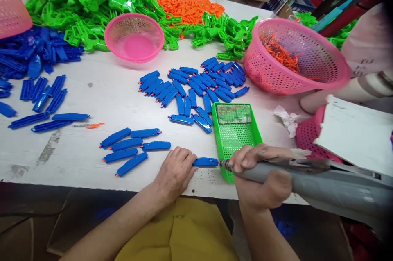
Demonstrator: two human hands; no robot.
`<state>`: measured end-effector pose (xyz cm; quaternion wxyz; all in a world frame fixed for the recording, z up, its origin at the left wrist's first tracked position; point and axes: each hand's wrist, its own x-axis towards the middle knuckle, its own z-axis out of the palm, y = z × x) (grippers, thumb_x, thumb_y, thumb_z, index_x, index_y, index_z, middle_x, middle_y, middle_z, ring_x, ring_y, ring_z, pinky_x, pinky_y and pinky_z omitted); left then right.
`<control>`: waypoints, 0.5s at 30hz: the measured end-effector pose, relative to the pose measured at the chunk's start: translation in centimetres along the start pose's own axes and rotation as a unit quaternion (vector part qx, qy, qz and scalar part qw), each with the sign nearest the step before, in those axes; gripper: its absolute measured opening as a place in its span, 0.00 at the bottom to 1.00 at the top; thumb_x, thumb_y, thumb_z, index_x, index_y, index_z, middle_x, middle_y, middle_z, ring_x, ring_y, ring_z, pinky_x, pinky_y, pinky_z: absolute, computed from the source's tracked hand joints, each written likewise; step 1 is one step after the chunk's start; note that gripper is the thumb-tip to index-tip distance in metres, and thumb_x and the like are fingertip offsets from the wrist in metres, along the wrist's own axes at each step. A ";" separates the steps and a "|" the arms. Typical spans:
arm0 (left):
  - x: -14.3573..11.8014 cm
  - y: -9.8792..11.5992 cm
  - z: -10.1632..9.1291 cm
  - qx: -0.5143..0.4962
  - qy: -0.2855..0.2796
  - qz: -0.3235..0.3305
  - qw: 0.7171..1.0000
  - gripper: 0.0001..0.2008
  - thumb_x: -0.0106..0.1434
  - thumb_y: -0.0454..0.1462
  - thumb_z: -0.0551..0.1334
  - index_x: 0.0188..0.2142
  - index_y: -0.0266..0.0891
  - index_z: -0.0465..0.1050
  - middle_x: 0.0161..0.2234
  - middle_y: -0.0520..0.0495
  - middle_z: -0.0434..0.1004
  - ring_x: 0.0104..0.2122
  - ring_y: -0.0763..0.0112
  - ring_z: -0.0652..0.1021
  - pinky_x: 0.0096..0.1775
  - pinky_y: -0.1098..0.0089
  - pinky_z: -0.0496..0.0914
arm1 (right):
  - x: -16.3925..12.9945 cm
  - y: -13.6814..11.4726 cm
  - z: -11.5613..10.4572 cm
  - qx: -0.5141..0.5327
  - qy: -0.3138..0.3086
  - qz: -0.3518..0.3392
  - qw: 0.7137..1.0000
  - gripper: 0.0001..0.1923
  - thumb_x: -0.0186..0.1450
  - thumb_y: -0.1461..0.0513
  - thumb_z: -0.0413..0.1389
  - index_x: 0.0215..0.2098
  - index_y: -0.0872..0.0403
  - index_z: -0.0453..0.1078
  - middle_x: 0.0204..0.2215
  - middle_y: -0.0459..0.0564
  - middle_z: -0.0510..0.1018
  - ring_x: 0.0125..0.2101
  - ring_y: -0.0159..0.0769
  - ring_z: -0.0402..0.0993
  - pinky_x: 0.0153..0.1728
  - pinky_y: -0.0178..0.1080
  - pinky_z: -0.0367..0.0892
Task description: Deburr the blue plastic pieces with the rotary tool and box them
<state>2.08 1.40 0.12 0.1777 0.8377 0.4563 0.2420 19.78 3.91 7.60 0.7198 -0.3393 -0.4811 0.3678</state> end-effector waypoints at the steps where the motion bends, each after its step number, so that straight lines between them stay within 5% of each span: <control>1: 0.0 0.0 0.0 -0.001 -0.001 0.000 1.000 0.04 0.71 0.33 0.59 0.46 0.39 0.68 0.41 0.44 0.74 0.39 0.60 0.71 0.40 0.60 0.70 | 0.0 0.1 0.0 -0.003 0.004 0.000 1.000 0.11 0.66 0.52 0.58 0.37 0.50 0.72 0.21 0.39 0.69 0.16 0.30 0.67 0.17 0.36 0.66; 15: -0.1 0.0 0.1 0.008 -0.007 -0.003 1.000 0.05 0.71 0.33 0.61 0.46 0.39 0.68 0.41 0.45 0.74 0.39 0.60 0.71 0.40 0.60 0.69 | 0.2 1.4 0.1 -0.010 0.034 0.012 0.999 0.08 0.65 0.54 0.59 0.35 0.50 0.72 0.20 0.40 0.69 0.15 0.29 0.65 0.16 0.36 0.65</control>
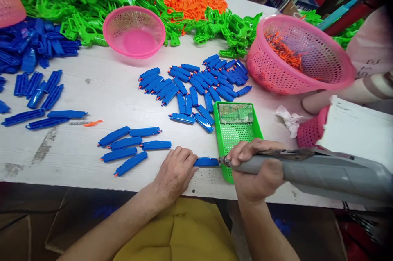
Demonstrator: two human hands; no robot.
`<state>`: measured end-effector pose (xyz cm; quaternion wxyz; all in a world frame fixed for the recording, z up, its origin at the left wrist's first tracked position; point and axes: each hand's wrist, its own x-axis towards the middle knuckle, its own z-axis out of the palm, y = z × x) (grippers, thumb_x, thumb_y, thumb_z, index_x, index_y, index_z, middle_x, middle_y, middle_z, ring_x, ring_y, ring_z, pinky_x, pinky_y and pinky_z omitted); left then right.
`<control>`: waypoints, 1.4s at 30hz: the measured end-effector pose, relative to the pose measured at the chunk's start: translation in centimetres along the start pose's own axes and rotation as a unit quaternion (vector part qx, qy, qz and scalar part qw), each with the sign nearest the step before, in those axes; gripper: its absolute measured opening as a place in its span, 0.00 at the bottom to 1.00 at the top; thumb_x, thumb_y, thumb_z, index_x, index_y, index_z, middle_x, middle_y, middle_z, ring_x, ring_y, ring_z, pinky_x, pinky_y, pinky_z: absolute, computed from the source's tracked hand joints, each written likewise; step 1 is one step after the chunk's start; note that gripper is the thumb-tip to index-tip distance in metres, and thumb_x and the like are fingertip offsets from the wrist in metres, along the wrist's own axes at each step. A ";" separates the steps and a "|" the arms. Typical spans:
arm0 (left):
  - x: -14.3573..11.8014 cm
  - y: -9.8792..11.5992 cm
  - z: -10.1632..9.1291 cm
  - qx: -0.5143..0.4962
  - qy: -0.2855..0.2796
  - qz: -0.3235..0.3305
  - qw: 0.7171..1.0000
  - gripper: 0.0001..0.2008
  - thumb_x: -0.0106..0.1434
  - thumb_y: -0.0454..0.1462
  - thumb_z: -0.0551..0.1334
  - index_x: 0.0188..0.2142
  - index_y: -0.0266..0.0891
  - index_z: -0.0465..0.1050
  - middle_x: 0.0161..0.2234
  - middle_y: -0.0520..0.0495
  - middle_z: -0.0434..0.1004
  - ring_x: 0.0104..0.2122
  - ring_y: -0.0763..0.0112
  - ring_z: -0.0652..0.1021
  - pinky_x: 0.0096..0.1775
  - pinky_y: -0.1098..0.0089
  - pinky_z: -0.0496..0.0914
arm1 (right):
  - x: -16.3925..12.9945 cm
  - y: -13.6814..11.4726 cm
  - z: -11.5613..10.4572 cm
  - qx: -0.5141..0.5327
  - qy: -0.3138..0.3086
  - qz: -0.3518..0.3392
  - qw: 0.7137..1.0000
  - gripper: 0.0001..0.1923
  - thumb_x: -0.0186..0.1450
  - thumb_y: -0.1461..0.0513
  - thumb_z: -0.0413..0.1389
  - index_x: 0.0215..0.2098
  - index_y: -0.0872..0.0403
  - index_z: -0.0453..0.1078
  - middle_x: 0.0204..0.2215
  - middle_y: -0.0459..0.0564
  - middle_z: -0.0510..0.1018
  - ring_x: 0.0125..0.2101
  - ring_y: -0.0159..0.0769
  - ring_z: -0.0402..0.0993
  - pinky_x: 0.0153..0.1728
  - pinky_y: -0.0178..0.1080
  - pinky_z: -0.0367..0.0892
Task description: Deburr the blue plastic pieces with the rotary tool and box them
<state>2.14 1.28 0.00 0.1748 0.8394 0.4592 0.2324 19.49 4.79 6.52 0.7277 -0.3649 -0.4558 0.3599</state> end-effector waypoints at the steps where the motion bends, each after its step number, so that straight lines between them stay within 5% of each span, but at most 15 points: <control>1: 0.0 0.0 0.0 0.001 -0.003 0.000 1.000 0.04 0.71 0.33 0.60 0.46 0.39 0.68 0.41 0.45 0.74 0.39 0.59 0.71 0.40 0.60 0.69 | 0.0 0.0 0.0 0.000 -0.002 0.001 1.000 0.08 0.65 0.54 0.59 0.35 0.50 0.73 0.20 0.40 0.69 0.15 0.29 0.65 0.16 0.36 0.65; 13: 0.0 0.2 -0.1 0.004 0.002 0.008 1.000 0.04 0.71 0.33 0.60 0.45 0.38 0.68 0.39 0.45 0.72 0.37 0.60 0.69 0.37 0.61 0.66 | -0.2 -0.1 -0.3 0.023 -0.072 0.006 0.997 0.06 0.65 0.56 0.60 0.37 0.50 0.74 0.21 0.41 0.71 0.16 0.30 0.68 0.17 0.37 0.68; 23: 0.1 0.0 0.0 0.004 0.008 0.008 1.000 0.04 0.71 0.33 0.60 0.45 0.38 0.68 0.39 0.45 0.73 0.37 0.59 0.70 0.38 0.60 0.68 | -0.4 -0.2 -0.6 0.044 -0.070 0.008 0.997 0.09 0.65 0.55 0.60 0.37 0.52 0.73 0.22 0.40 0.71 0.16 0.29 0.68 0.17 0.36 0.68; 31: 0.1 -0.1 -0.2 -0.017 0.038 0.009 0.999 0.06 0.72 0.33 0.58 0.48 0.38 0.68 0.40 0.44 0.75 0.39 0.60 0.73 0.40 0.59 0.72 | 2.7 -0.3 -4.1 -0.031 0.083 -0.072 0.993 0.16 0.65 0.48 0.56 0.33 0.52 0.69 0.18 0.38 0.67 0.14 0.27 0.63 0.15 0.34 0.60; 42: 0.3 -0.1 -0.5 -0.014 0.048 0.010 0.999 0.08 0.73 0.32 0.56 0.51 0.38 0.66 0.43 0.43 0.75 0.40 0.60 0.74 0.41 0.60 0.74 | 3.1 1.7 -3.7 -0.040 0.087 -0.070 0.993 0.12 0.64 0.52 0.58 0.34 0.52 0.69 0.18 0.37 0.68 0.14 0.30 0.64 0.16 0.36 0.63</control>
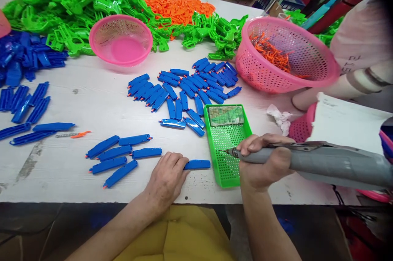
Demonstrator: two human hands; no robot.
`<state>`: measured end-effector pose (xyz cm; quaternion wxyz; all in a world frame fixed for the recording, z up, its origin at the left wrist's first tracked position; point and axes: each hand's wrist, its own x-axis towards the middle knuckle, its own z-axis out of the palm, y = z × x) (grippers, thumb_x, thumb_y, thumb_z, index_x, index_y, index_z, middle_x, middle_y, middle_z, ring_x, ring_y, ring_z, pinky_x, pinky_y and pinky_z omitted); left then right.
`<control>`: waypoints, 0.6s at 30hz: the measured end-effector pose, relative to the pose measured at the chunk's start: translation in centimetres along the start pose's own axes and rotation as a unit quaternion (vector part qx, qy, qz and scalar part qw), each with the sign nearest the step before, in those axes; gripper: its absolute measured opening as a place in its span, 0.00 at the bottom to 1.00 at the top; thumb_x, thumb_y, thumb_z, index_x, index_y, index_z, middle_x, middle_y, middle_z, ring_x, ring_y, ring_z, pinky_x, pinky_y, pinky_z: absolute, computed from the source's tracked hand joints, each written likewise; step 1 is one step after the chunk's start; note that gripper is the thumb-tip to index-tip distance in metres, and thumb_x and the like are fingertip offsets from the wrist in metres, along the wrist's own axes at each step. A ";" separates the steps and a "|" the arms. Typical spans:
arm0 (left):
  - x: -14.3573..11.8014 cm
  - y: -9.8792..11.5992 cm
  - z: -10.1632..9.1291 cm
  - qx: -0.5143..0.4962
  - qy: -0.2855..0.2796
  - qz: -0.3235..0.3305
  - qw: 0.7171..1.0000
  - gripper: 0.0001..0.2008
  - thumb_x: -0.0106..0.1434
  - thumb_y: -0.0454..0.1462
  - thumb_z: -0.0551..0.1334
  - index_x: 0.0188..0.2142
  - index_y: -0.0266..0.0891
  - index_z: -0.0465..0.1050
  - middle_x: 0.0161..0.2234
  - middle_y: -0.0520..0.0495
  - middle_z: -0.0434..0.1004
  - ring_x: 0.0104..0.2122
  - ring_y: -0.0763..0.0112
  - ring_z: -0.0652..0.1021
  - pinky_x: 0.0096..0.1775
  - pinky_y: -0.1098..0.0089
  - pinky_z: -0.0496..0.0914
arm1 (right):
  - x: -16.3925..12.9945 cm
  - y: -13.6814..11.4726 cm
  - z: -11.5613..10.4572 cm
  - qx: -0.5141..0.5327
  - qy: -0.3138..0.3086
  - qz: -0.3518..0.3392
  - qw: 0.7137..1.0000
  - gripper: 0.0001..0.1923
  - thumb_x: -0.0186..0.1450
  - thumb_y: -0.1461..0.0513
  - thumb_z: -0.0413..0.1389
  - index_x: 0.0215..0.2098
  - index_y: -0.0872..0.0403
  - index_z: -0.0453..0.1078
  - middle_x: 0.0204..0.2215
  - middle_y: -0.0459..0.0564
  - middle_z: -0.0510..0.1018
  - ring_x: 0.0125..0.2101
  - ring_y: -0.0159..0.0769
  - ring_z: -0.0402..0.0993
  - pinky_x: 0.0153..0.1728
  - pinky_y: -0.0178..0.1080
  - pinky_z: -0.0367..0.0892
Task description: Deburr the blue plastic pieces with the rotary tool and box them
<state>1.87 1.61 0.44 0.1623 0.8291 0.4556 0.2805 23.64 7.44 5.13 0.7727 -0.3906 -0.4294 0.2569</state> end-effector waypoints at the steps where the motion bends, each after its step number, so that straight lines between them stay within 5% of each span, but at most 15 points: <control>1: 0.0 0.0 0.0 -0.002 -0.001 -0.001 1.000 0.08 0.73 0.32 0.56 0.51 0.38 0.66 0.43 0.43 0.75 0.40 0.60 0.74 0.41 0.60 0.74 | 0.0 0.0 0.0 -0.001 0.000 0.003 1.000 0.12 0.64 0.52 0.58 0.34 0.52 0.68 0.18 0.37 0.68 0.14 0.30 0.65 0.16 0.36 0.64; 18: -0.1 0.0 -0.2 0.014 0.014 -0.011 1.000 0.12 0.72 0.34 0.59 0.54 0.37 0.68 0.45 0.40 0.76 0.42 0.57 0.74 0.42 0.57 0.73 | 0.3 -0.9 0.4 -0.016 -0.012 -0.015 1.000 0.10 0.64 0.54 0.57 0.32 0.53 0.68 0.18 0.38 0.68 0.14 0.29 0.64 0.15 0.36 0.63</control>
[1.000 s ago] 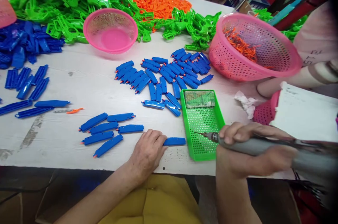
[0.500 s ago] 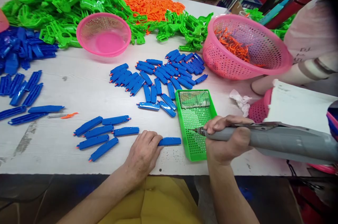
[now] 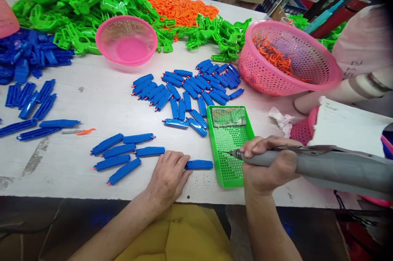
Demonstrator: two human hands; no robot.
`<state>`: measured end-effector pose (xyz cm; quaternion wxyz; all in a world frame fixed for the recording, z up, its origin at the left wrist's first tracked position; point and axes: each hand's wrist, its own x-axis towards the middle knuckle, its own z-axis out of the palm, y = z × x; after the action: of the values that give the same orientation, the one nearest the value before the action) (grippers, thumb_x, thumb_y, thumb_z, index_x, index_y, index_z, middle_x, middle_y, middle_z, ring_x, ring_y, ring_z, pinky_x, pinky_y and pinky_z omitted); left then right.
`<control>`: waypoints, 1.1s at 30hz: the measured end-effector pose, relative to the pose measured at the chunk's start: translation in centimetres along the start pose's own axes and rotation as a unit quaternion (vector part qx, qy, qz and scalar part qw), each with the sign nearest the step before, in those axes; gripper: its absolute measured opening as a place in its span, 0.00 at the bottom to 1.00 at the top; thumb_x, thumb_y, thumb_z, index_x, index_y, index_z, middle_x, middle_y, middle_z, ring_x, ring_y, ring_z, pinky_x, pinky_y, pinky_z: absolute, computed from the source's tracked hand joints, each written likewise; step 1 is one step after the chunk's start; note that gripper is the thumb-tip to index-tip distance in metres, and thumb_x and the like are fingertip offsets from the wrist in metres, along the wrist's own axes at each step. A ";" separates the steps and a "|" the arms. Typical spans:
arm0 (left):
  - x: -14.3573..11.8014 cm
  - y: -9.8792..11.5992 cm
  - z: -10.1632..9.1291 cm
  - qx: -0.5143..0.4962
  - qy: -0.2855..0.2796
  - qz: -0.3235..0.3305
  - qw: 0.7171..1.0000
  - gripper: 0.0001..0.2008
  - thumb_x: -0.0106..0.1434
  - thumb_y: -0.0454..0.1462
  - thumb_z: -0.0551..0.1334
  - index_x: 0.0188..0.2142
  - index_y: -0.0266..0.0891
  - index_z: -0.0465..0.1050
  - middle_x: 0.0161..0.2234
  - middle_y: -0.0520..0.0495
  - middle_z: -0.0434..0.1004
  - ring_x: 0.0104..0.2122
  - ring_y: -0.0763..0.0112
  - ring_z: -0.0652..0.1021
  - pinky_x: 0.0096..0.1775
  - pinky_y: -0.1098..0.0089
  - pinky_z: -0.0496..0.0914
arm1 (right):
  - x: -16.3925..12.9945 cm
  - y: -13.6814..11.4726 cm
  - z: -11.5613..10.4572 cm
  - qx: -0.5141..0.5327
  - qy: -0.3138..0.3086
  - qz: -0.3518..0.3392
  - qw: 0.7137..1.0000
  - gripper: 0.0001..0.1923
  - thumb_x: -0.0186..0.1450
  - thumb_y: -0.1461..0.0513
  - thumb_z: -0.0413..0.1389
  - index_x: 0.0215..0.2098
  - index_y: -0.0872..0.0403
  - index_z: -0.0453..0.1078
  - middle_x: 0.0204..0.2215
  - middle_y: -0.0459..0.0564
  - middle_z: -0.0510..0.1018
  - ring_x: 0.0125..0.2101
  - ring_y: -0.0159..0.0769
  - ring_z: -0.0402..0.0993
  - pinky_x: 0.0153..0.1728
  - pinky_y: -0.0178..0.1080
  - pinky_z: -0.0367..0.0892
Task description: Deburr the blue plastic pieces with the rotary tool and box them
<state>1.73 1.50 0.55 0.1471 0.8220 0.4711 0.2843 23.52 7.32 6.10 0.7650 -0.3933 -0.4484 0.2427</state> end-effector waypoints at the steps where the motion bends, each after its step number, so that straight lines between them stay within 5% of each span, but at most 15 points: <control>1: 0.0 -0.1 0.0 -0.001 -0.006 -0.004 1.000 0.11 0.72 0.34 0.59 0.52 0.38 0.69 0.44 0.41 0.76 0.41 0.57 0.74 0.41 0.57 0.72 | 0.0 -0.4 0.0 0.005 -0.002 -0.001 1.000 0.11 0.65 0.53 0.56 0.33 0.53 0.69 0.18 0.38 0.68 0.14 0.29 0.64 0.15 0.35 0.63; 12: 0.1 0.0 0.3 -0.001 -0.041 -0.025 0.999 0.06 0.72 0.34 0.60 0.47 0.39 0.70 0.41 0.45 0.76 0.40 0.60 0.72 0.43 0.58 0.69 | -3.7 -3.2 3.4 0.091 -0.131 0.068 0.985 0.13 0.67 0.50 0.58 0.39 0.50 0.73 0.22 0.40 0.70 0.16 0.30 0.67 0.17 0.37 0.66; 33: 0.1 0.2 0.6 -0.003 -0.050 -0.027 0.998 0.04 0.71 0.34 0.60 0.45 0.40 0.69 0.40 0.46 0.74 0.39 0.60 0.71 0.41 0.59 0.67 | -5.2 -1.5 5.4 0.107 -0.170 0.068 0.977 0.08 0.67 0.54 0.59 0.38 0.50 0.72 0.21 0.40 0.69 0.15 0.29 0.65 0.15 0.36 0.66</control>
<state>2.21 1.48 0.20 0.1806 0.8217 0.4840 0.2407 16.33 4.77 6.26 0.6970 -0.2913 -0.5158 0.4041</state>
